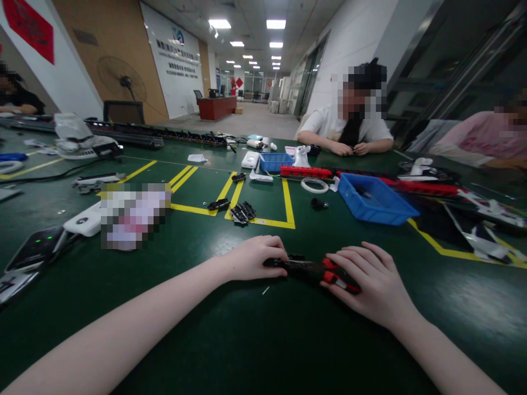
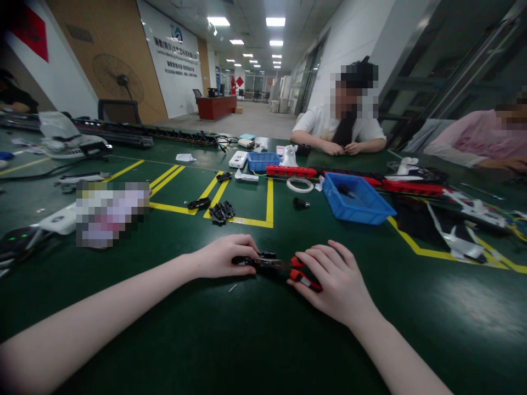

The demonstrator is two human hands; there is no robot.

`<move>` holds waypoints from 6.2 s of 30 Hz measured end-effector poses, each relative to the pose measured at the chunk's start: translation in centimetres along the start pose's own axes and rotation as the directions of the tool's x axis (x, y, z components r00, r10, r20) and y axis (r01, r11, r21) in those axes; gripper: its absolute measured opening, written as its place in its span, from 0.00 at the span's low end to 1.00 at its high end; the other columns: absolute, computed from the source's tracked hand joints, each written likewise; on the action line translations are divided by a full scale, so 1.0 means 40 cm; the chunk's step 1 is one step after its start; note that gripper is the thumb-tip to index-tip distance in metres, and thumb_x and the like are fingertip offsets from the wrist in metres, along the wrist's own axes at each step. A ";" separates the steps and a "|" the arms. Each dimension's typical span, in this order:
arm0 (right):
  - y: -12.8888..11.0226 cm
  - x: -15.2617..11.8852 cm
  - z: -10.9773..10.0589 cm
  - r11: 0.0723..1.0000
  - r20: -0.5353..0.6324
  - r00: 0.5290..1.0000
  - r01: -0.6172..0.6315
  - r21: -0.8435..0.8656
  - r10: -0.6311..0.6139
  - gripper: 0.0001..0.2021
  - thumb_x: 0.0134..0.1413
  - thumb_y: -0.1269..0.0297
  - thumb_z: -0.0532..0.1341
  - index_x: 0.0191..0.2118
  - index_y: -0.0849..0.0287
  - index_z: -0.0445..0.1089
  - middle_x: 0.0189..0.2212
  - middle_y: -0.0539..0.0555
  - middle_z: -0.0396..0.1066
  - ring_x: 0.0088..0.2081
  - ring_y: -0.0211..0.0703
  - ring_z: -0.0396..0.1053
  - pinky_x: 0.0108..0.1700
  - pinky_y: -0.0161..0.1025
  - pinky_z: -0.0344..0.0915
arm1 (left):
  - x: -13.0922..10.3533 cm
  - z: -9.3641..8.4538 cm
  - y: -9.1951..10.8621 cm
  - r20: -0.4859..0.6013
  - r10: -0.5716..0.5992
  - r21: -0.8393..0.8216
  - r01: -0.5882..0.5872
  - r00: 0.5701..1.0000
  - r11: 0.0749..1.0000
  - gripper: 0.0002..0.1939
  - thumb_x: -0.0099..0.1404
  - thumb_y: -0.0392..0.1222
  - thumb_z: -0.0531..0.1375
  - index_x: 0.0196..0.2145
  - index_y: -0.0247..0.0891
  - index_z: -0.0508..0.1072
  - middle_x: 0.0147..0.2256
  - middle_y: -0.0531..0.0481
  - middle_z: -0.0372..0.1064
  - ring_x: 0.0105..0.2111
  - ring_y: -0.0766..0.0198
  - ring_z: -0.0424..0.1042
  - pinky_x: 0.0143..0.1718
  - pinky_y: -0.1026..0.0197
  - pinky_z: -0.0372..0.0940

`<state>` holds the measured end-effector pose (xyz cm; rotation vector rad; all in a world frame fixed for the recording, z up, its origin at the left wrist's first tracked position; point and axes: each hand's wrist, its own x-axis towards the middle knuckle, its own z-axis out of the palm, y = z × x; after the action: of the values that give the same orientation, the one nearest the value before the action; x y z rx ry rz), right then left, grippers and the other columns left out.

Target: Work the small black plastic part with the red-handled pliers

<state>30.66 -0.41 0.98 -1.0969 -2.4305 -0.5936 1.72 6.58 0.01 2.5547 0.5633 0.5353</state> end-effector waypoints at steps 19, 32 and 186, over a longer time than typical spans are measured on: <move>-0.012 0.004 -0.006 0.998 0.020 1.000 -0.001 0.068 -0.001 0.18 0.55 0.57 0.62 0.48 0.62 0.68 0.41 0.60 0.75 0.41 0.49 0.70 0.46 0.49 0.59 | -0.002 -0.002 0.002 0.006 -0.020 -0.033 0.020 1.000 0.999 0.12 0.63 0.44 0.63 0.43 0.38 0.74 0.45 0.47 0.67 0.43 0.61 0.69 0.43 0.60 0.65; -0.016 0.009 -0.013 0.999 0.011 1.000 0.011 0.050 -0.011 0.16 0.57 0.57 0.61 0.48 0.61 0.67 0.40 0.59 0.75 0.39 0.48 0.71 0.45 0.48 0.60 | -0.001 -0.006 0.009 0.003 -0.007 -0.019 0.007 1.000 1.000 0.11 0.63 0.43 0.63 0.43 0.38 0.73 0.45 0.46 0.67 0.43 0.60 0.69 0.43 0.59 0.65; -0.036 0.009 -0.012 0.998 -0.010 0.998 0.069 -0.016 -0.069 0.17 0.56 0.61 0.61 0.50 0.63 0.68 0.40 0.61 0.74 0.39 0.48 0.71 0.36 0.42 0.69 | -0.003 -0.006 0.005 -0.013 -0.011 -0.078 0.010 1.000 0.997 0.09 0.63 0.41 0.63 0.40 0.37 0.73 0.46 0.47 0.67 0.43 0.62 0.70 0.43 0.61 0.66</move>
<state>29.41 -1.30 1.26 -1.0171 -2.4670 -0.6395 1.56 6.45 0.30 2.4751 0.5496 0.5603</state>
